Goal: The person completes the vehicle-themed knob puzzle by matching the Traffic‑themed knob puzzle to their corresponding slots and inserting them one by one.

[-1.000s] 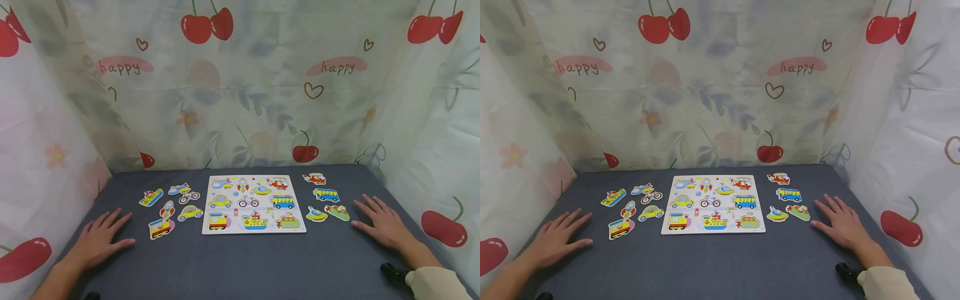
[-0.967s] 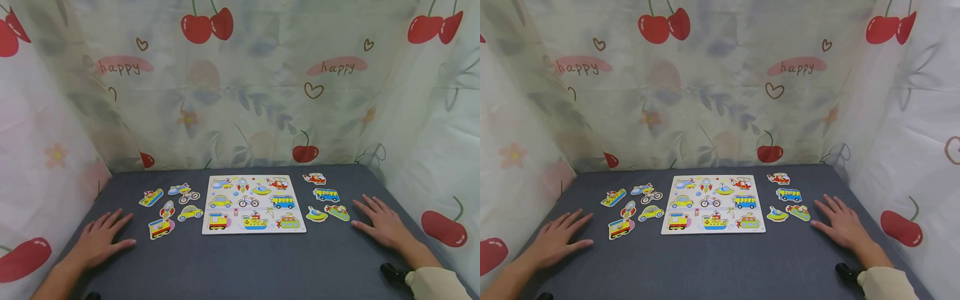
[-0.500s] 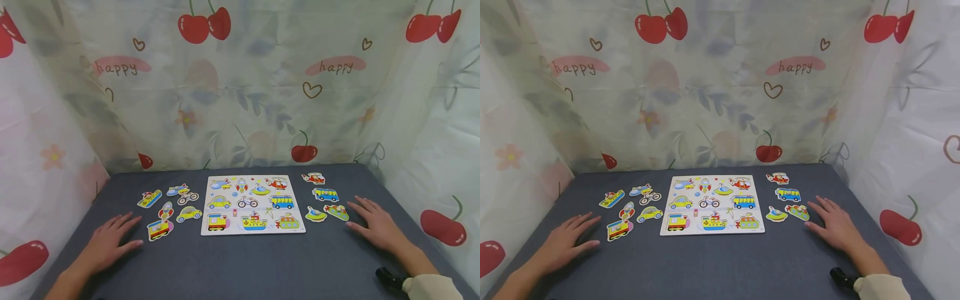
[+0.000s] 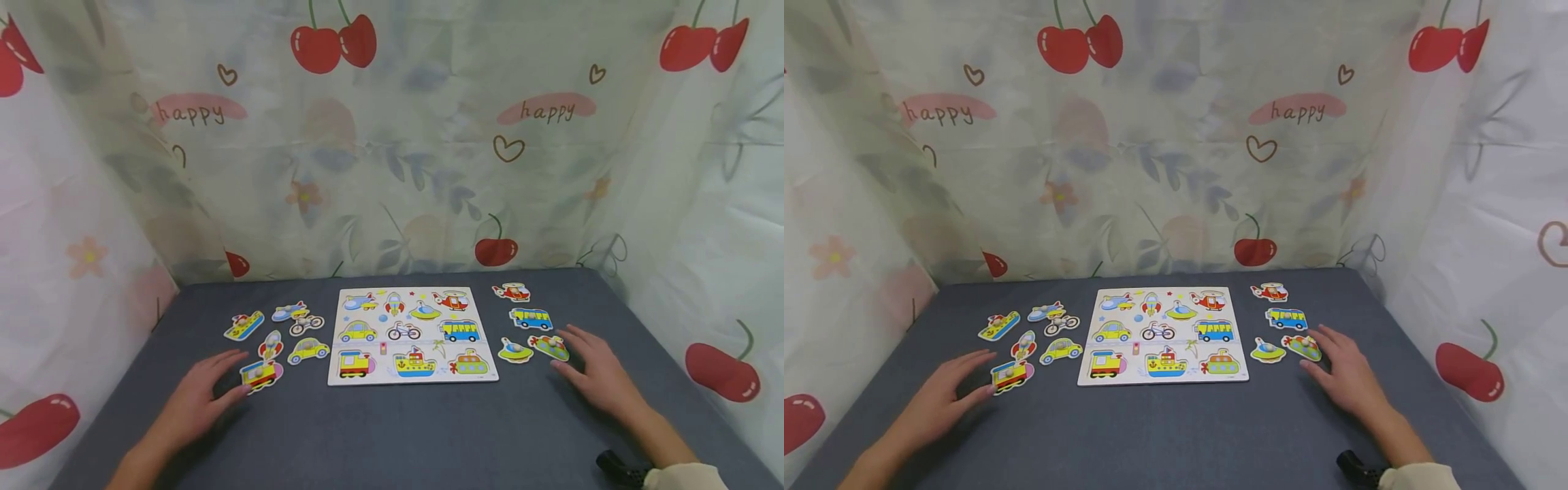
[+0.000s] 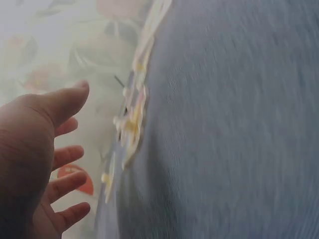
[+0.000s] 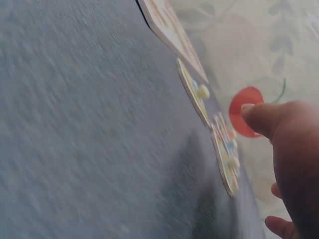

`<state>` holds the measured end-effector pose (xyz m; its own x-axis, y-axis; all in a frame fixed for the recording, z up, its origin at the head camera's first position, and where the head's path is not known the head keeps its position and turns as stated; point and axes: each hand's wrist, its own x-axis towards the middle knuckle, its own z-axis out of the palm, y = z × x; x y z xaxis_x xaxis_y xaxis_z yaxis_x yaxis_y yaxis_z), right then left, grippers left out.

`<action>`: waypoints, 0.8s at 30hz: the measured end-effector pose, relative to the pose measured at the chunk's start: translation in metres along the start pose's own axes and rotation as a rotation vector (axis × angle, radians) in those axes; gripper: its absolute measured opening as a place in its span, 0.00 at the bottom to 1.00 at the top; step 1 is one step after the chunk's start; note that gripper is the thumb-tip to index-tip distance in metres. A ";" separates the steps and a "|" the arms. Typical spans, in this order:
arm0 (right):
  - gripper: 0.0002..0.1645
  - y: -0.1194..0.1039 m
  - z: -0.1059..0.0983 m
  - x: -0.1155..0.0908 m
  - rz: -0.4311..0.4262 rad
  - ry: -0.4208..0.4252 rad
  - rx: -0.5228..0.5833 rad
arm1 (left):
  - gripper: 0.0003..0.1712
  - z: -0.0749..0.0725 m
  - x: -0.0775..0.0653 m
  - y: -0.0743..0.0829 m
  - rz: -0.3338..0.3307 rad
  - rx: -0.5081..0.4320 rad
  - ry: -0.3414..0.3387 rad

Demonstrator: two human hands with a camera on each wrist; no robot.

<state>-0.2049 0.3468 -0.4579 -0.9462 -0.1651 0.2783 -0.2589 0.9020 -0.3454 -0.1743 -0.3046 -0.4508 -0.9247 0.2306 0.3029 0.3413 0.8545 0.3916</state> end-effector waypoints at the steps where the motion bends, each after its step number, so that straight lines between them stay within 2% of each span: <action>1: 0.37 -0.003 0.002 -0.001 0.007 0.004 0.000 | 0.31 0.000 0.001 0.004 0.000 -0.020 0.014; 9: 0.34 -0.014 0.011 -0.004 0.021 0.033 0.045 | 0.26 0.000 0.004 0.028 -0.057 -0.132 0.069; 16: 0.33 -0.022 0.018 -0.003 -0.013 0.092 0.041 | 0.24 0.008 0.009 0.039 -0.168 -0.263 0.015; 24: 0.35 -0.037 0.026 0.000 0.008 0.102 0.068 | 0.21 0.020 0.011 0.055 -0.149 -0.355 0.034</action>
<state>-0.2000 0.3031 -0.4683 -0.9247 -0.1133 0.3633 -0.2671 0.8733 -0.4074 -0.1692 -0.2459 -0.4433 -0.9646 0.0950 0.2461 0.2459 0.6619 0.7081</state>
